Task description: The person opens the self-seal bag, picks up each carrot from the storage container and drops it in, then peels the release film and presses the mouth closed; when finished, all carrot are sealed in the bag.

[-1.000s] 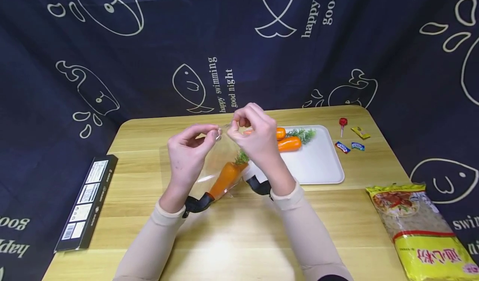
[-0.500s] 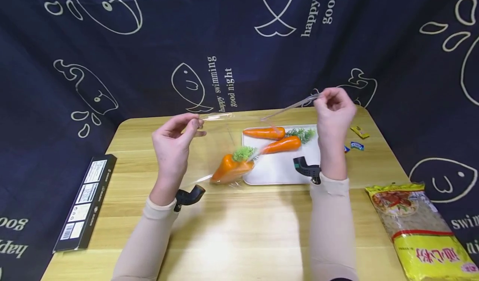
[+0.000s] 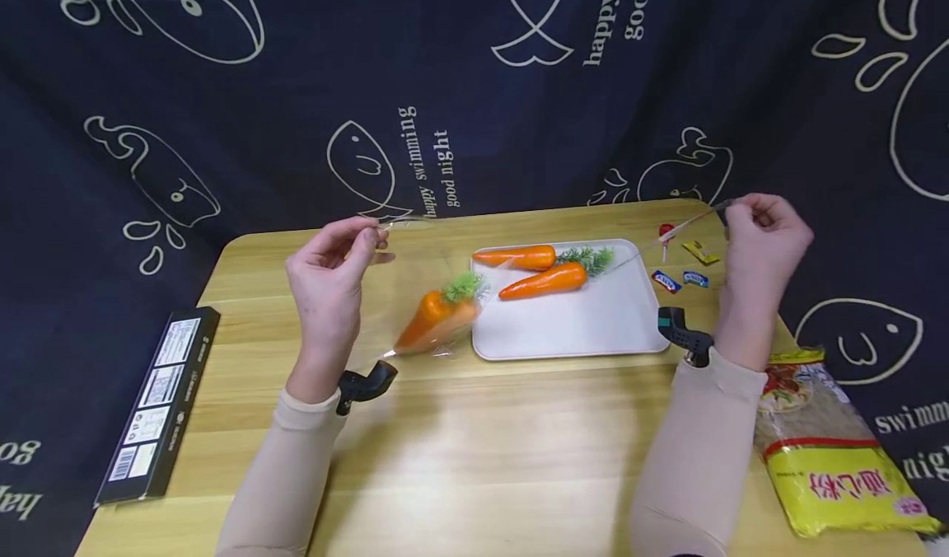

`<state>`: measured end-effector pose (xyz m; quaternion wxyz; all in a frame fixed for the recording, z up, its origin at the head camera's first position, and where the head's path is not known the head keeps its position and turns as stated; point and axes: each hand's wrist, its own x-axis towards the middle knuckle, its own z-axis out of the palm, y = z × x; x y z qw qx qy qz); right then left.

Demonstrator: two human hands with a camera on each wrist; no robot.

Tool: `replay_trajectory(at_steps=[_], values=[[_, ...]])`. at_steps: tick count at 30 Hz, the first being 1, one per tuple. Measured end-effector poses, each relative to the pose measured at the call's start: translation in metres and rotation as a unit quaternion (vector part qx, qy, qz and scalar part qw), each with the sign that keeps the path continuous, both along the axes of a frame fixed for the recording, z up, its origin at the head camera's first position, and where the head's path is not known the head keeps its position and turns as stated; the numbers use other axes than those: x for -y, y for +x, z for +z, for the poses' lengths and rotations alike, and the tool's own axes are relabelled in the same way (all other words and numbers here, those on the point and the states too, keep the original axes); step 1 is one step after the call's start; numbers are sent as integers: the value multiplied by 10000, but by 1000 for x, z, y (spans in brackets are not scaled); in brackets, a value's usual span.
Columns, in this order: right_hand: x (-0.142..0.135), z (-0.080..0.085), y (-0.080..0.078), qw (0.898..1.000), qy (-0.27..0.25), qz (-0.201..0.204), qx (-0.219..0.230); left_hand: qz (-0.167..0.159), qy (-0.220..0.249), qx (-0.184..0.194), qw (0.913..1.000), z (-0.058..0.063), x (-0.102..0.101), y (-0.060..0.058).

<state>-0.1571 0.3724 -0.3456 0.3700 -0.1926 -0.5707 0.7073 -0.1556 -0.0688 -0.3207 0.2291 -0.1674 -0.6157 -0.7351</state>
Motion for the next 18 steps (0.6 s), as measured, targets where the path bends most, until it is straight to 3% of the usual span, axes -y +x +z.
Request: replay_trajectory(at_steps=[1,2,3,4,6,8,12,14,16,18], values=[[-3,-7,-2,9966,428,313,632,14,-30,-1,10000,0,0,0],[-6,-16,-5,9837,993,672,1338,25,-64,-4,10000,-1,1,0],[-9,-25,-9,9606,1622,1039,2006,34,-76,7,10000,-1,1,-1],[-11,-34,-13,9311,2181,1427,2551,40,-79,17,10000,-2,1,-1],[-14,-54,-20,8702,3022,2073,3293,66,-104,39,9999,-2,1,-1],[-16,-71,-28,8301,3335,2462,3730,84,-119,60,9999,-3,1,-2],[-21,-91,-34,7859,3527,2807,4234,79,-144,64,9998,-3,0,-3],[-22,-95,-35,7707,3754,2829,4301,55,-121,78,9999,-3,0,-2],[-22,-94,-36,7607,4148,2628,4245,44,-132,76,9999,-3,0,-2],[-21,-90,-36,7618,4456,2263,4123,54,-131,71,9999,-2,0,-2]])
